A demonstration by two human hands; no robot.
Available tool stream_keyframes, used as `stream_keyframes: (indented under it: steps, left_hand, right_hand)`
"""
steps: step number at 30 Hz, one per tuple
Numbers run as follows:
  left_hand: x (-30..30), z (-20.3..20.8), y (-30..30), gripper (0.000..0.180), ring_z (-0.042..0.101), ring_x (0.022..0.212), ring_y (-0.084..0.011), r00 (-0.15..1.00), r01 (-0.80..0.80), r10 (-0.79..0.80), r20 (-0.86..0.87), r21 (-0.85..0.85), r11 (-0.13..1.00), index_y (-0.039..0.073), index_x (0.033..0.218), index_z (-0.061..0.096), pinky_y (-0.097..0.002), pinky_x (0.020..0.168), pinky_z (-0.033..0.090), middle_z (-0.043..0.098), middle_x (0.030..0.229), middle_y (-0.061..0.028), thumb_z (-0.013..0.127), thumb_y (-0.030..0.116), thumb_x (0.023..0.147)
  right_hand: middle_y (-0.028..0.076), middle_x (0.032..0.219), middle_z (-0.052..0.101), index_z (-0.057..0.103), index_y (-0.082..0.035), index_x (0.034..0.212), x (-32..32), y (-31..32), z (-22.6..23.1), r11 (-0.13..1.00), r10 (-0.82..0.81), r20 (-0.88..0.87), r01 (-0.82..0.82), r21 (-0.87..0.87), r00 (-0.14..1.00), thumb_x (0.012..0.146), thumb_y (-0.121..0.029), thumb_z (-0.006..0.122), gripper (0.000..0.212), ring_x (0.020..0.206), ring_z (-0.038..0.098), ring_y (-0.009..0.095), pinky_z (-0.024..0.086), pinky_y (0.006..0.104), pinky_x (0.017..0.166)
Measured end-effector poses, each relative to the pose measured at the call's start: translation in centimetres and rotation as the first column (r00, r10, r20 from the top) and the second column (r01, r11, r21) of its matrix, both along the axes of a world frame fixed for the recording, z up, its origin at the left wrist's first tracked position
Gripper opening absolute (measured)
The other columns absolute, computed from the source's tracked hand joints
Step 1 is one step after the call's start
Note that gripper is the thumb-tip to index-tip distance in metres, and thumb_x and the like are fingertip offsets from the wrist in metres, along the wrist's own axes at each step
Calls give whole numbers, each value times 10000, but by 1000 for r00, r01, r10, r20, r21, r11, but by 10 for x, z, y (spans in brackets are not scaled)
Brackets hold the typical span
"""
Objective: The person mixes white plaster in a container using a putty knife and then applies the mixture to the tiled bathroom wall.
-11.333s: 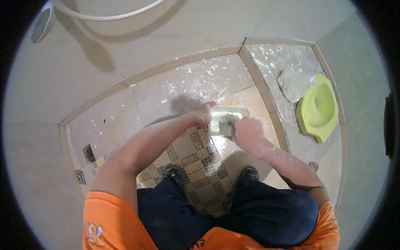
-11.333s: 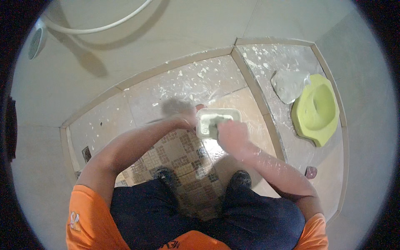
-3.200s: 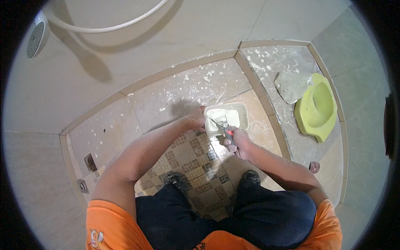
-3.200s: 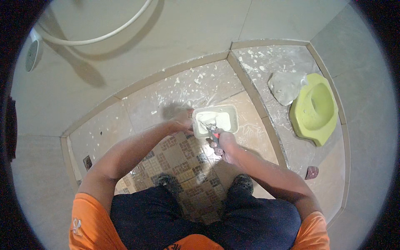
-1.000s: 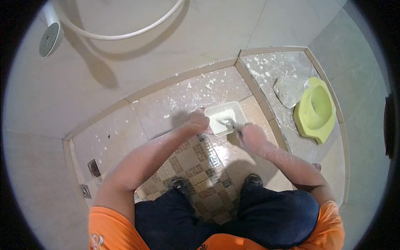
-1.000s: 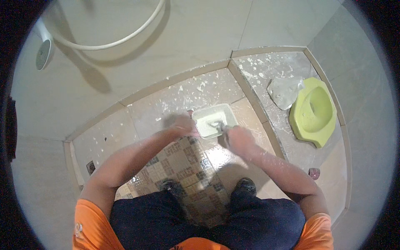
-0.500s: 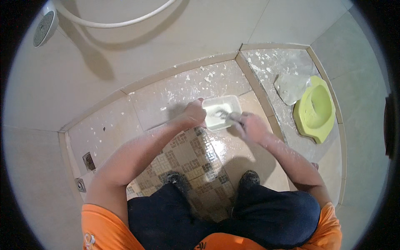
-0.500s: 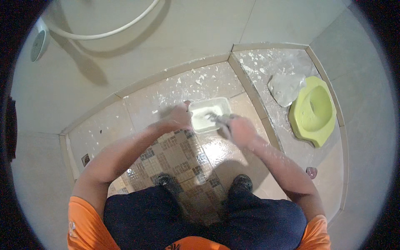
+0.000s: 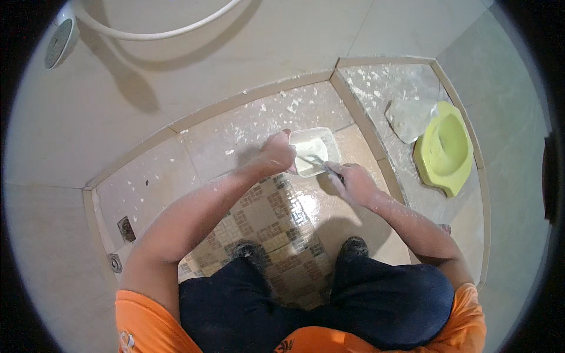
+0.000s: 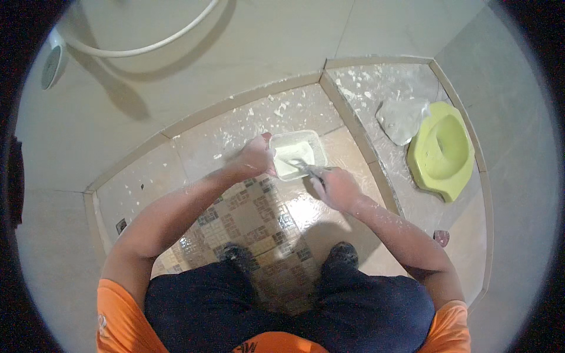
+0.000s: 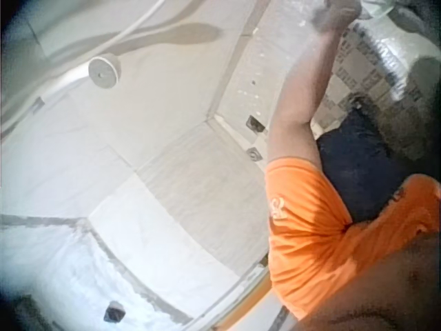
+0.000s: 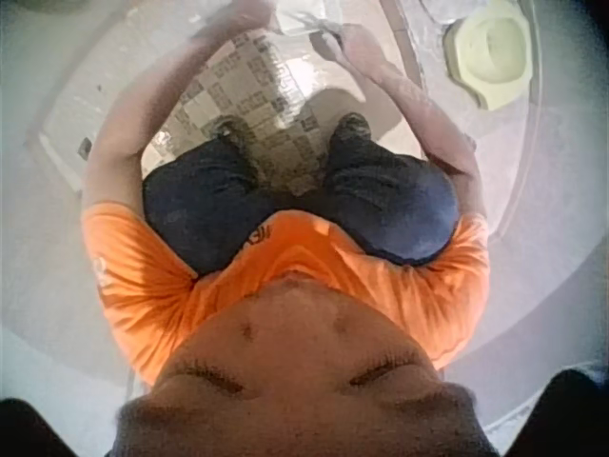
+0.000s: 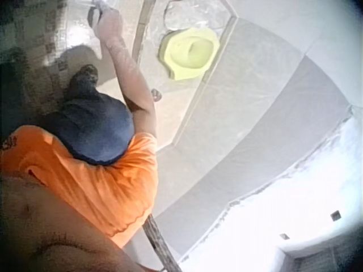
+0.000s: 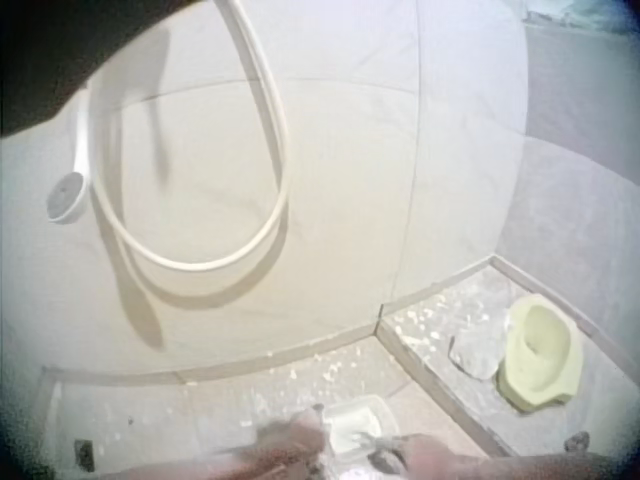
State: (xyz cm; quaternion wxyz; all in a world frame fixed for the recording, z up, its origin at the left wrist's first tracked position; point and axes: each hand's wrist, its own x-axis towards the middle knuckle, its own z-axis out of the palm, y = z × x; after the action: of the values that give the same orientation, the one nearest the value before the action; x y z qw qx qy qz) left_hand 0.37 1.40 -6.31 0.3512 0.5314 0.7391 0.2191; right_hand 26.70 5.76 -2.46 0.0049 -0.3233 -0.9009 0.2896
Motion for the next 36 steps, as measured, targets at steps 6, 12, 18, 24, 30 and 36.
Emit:
stream_keyframes:
  steps: [6,12,18,24,30,36]
  left_hand:
    - [-3,9,-6,445,654,1082,-451,998,-70,70,0,-19,997,-38,1346,521,-495,950,503,666,1112,-323,470,125,936]
    - [4,16,-9,478,657,1079,-455,990,-76,84,-112,72,995,-10,1404,495,-510,950,500,676,1083,-314,471,147,953]
    - [5,14,-10,507,698,989,-424,986,-163,163,-27,8,987,27,1440,469,-504,905,522,708,1007,-262,462,108,939]
    - [15,5,-6,510,736,863,-345,986,-147,145,-86,-7,989,45,1445,453,-473,831,554,714,929,-233,470,83,936]
    - [6,-4,-16,511,741,768,-322,997,-73,73,1,36,997,28,1451,448,-438,753,575,713,886,-234,493,81,945]
    - [10,11,-13,502,739,772,-324,992,-82,85,90,-39,996,11,1430,457,-432,759,576,712,868,-224,507,72,934]
  right_hand:
    - [271,852,678,644,-104,1320,0,35,2,993,-43,54,36,111,998,972,-262,561,392,812,671,458,538,528,795]
    - [305,882,679,638,-40,1290,4,0,-6,988,-140,20,141,-59,990,1004,-268,533,380,834,674,470,523,553,764]
    - [290,883,689,648,-14,1153,11,17,-27,939,-338,101,328,102,936,1028,-329,486,375,879,669,479,515,572,822]
    - [241,806,676,646,-15,1099,11,-10,-56,862,-452,11,440,-251,892,1029,-327,440,380,751,675,378,536,507,725]
    - [71,658,576,653,-55,965,-26,-20,-32,58,-629,220,327,-943,746,1028,-281,434,321,499,492,130,357,309,398]
    - [25,647,563,652,-64,929,-9,-12,-26,150,-709,151,356,-922,688,1053,-244,427,314,419,398,73,280,261,351]
